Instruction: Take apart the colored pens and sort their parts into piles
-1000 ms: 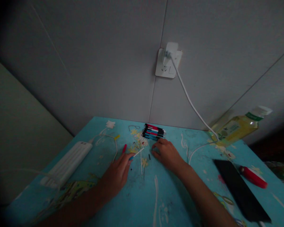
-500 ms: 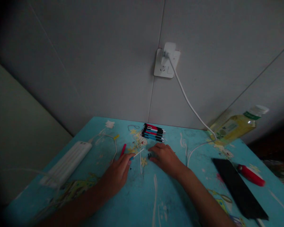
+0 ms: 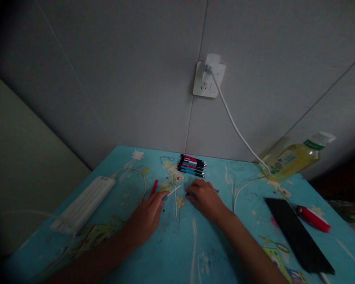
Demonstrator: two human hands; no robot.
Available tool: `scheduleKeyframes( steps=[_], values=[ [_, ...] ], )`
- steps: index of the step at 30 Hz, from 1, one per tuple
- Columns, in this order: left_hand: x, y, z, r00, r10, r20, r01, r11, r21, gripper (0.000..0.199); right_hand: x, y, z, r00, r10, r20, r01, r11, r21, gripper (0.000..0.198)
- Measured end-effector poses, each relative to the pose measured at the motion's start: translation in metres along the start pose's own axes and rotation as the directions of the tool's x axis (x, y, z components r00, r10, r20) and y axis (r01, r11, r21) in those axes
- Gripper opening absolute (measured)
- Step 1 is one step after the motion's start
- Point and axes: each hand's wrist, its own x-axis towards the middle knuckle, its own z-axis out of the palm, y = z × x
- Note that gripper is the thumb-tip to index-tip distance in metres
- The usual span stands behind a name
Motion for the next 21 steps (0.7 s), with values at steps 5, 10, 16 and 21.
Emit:
scheduleKeyframes(
  steps=[5, 10, 16, 21],
  values=[
    [0.0, -0.003, 0.004, 1.0, 0.002, -0.017, -0.003, 0.999, -0.034, 0.04, -0.003, -0.029, 0.001, 0.998, -0.056, -0.006, 0.056, 0.995, 0.079, 0.025],
    [0.001, -0.008, 0.01, 0.999, -0.003, -0.042, 0.001, 0.998, -0.056, 0.043, -0.003, -0.06, 0.009, 0.998, 0.013, 0.065, -0.019, 0.996, 0.087, 0.019],
    [0.0, -0.01, 0.012, 0.999, 0.023, -0.046, -0.025, 0.998, -0.059, 0.043, -0.005, -0.075, 0.023, 0.976, 0.217, 0.02, -0.217, 0.976, 0.0, 0.025],
    [-0.001, -0.009, 0.011, 0.997, 0.037, -0.063, -0.041, 0.998, -0.056, 0.041, -0.007, -0.082, 0.028, 0.954, 0.295, -0.044, -0.295, 0.955, 0.014, 0.026]
  ],
)
